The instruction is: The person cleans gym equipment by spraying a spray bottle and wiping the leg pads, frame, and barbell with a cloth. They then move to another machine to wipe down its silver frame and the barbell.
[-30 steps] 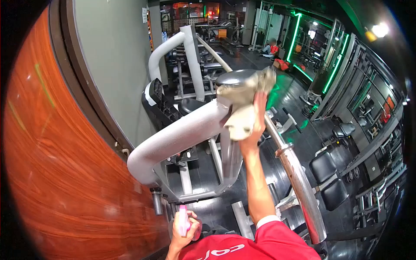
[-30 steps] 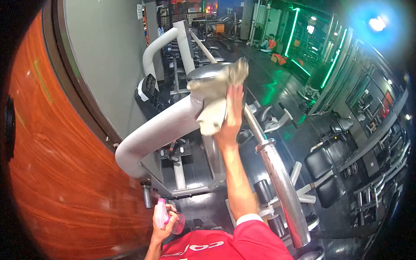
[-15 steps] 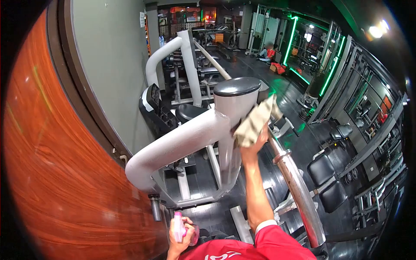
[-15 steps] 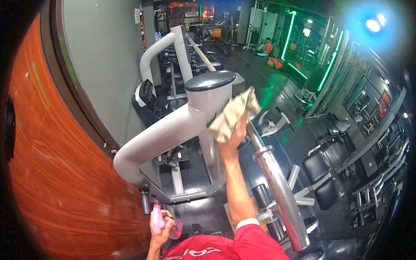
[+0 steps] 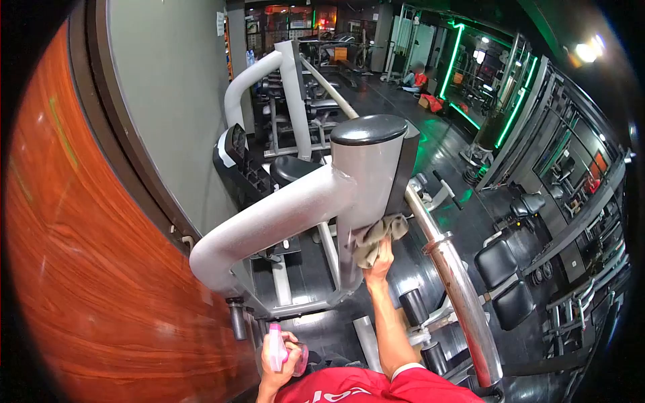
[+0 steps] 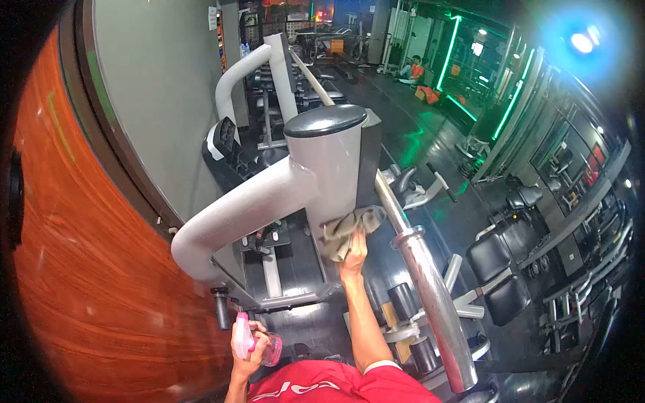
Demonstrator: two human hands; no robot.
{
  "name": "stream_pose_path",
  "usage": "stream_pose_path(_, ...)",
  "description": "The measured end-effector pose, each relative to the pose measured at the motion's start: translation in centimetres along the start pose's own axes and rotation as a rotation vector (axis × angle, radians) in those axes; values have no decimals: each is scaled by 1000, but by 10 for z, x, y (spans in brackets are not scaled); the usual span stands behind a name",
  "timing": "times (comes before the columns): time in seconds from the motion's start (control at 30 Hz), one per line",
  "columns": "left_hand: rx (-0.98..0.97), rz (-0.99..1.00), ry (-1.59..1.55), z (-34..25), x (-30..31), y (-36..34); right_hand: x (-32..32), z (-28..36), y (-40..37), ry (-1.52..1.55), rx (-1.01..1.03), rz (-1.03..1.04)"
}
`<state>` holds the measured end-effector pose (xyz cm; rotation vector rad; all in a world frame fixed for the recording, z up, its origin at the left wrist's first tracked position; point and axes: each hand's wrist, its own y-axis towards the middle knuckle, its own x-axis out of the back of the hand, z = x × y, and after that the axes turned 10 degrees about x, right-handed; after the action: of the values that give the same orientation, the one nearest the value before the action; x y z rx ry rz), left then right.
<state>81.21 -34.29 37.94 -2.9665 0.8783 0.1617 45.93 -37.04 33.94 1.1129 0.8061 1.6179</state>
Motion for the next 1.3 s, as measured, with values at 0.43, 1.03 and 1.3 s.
stream_pose_path(0.43,-10,15,-44,-2,-6,-5,19,-30,-114,767,-1168,-247)
stream_pose_path(1.03,-9,-35,-64,-6,2,-4,95,47,-5,492,-803,479)
stream_pose_path(1.3,-6,-27,-65,-4,1,-4,91,109,68,364,-341,-10)
